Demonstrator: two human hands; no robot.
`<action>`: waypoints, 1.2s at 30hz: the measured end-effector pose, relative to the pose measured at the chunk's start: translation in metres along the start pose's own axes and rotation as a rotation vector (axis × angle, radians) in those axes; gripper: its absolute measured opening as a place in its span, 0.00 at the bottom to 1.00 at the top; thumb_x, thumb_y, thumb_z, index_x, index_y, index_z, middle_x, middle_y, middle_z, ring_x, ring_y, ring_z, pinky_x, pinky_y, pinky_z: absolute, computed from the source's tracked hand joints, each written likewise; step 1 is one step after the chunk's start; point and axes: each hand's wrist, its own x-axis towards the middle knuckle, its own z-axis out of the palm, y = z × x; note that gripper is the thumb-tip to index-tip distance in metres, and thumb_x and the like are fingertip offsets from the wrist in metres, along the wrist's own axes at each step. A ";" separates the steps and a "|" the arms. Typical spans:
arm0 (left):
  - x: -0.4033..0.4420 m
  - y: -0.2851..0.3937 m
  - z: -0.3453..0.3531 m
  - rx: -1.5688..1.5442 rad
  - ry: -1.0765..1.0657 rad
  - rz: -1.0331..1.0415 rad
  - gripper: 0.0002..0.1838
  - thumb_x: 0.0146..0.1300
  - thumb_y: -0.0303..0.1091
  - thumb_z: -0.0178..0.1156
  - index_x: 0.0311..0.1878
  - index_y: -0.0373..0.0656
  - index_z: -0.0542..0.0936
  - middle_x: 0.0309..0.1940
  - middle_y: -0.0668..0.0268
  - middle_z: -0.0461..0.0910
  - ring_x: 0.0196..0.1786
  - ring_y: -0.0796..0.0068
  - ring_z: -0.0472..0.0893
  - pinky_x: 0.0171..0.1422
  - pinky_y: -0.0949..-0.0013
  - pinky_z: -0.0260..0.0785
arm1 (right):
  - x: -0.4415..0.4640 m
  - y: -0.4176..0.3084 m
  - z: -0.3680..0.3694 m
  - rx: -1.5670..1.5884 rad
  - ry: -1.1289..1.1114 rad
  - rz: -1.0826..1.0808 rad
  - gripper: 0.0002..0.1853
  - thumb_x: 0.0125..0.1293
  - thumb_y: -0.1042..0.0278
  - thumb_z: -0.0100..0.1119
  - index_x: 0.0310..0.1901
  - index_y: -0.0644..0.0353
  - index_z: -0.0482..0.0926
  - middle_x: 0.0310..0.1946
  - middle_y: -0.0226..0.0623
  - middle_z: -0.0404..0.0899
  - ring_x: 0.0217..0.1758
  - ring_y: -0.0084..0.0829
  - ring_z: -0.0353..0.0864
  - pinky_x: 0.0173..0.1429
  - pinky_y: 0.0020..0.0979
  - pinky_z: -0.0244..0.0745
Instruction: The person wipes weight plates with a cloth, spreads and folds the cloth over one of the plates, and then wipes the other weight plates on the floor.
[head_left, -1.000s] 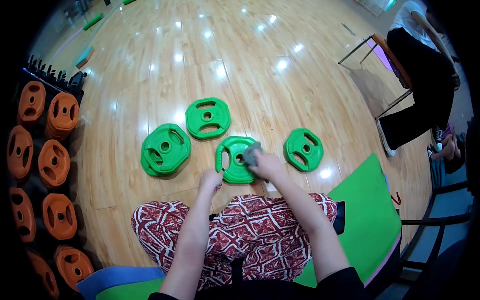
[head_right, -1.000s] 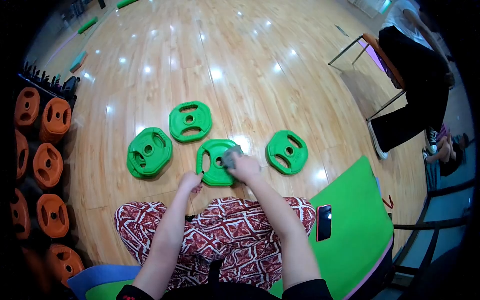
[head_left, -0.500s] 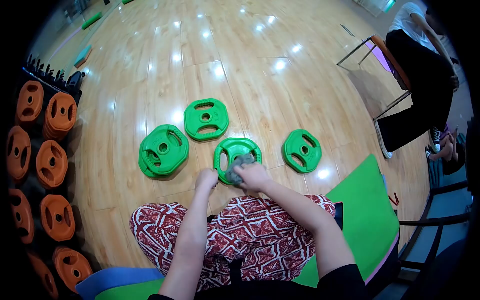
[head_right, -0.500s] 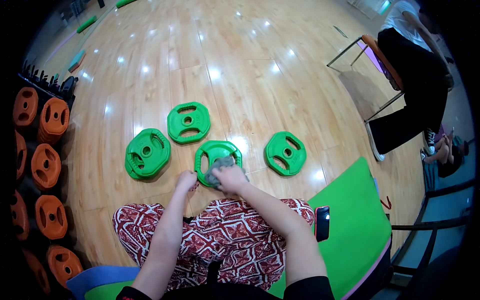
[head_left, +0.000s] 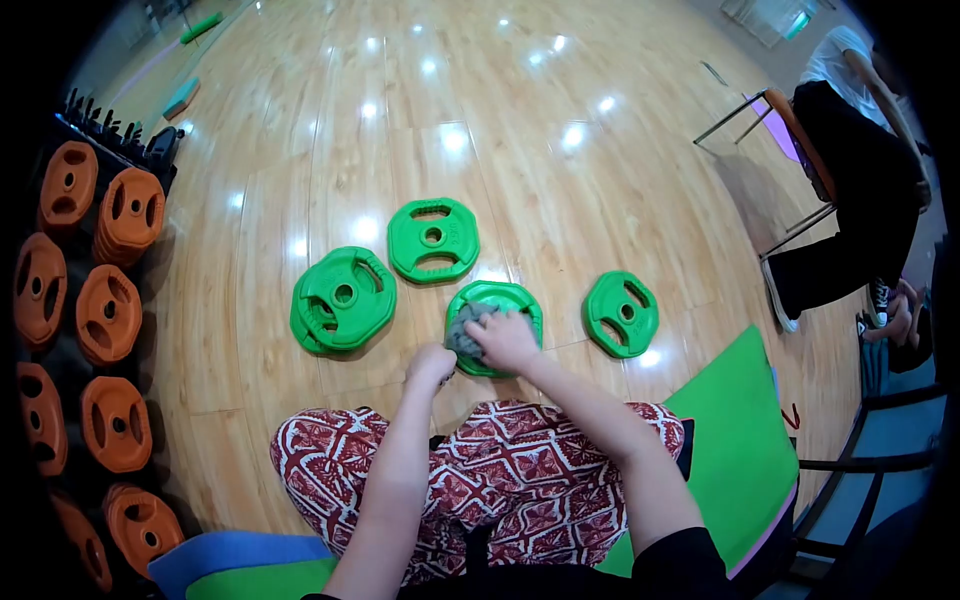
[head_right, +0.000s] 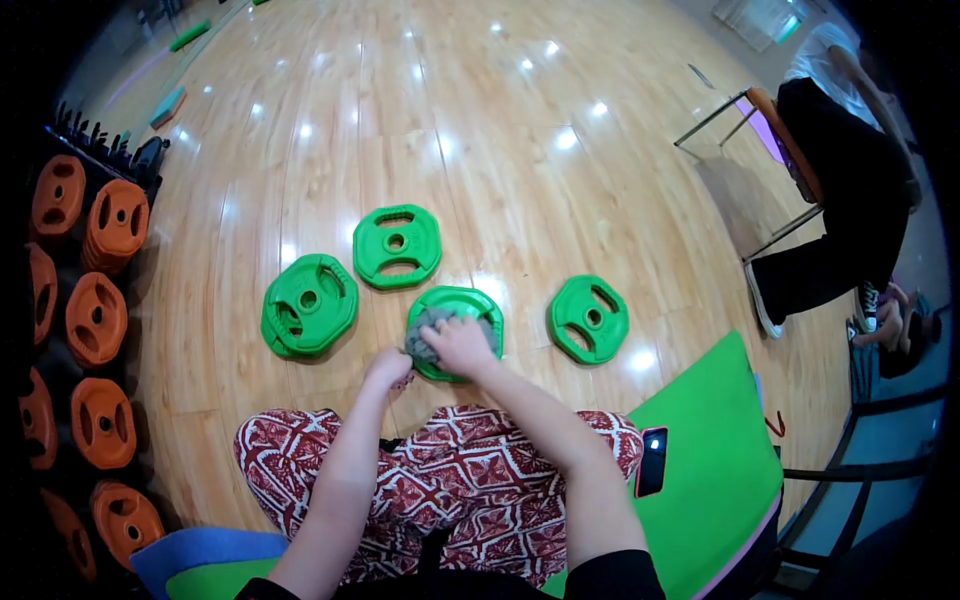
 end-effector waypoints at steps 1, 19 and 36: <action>-0.001 -0.002 0.000 0.003 -0.002 -0.005 0.12 0.50 0.35 0.48 0.25 0.39 0.79 0.20 0.61 0.78 0.25 0.66 0.79 0.31 0.63 0.68 | 0.003 0.010 -0.007 0.017 0.014 0.076 0.20 0.43 0.63 0.59 0.42 0.49 0.69 0.34 0.40 0.74 0.36 0.40 0.76 0.33 0.42 0.69; -0.022 0.012 0.008 -0.094 -0.172 -0.047 0.25 0.65 0.49 0.41 0.26 0.38 0.77 0.17 0.65 0.78 0.19 0.75 0.77 0.23 0.71 0.68 | 0.063 0.029 0.008 0.131 0.212 0.705 0.20 0.45 0.63 0.59 0.42 0.52 0.69 0.31 0.37 0.76 0.36 0.40 0.76 0.39 0.41 0.67; -0.009 0.012 0.010 -0.136 -0.206 -0.041 0.24 0.67 0.45 0.39 0.27 0.34 0.74 0.18 0.58 0.77 0.12 0.73 0.72 0.15 0.70 0.63 | 0.015 0.049 0.048 0.083 0.159 0.352 0.18 0.45 0.61 0.59 0.40 0.51 0.69 0.30 0.37 0.74 0.35 0.38 0.76 0.38 0.41 0.66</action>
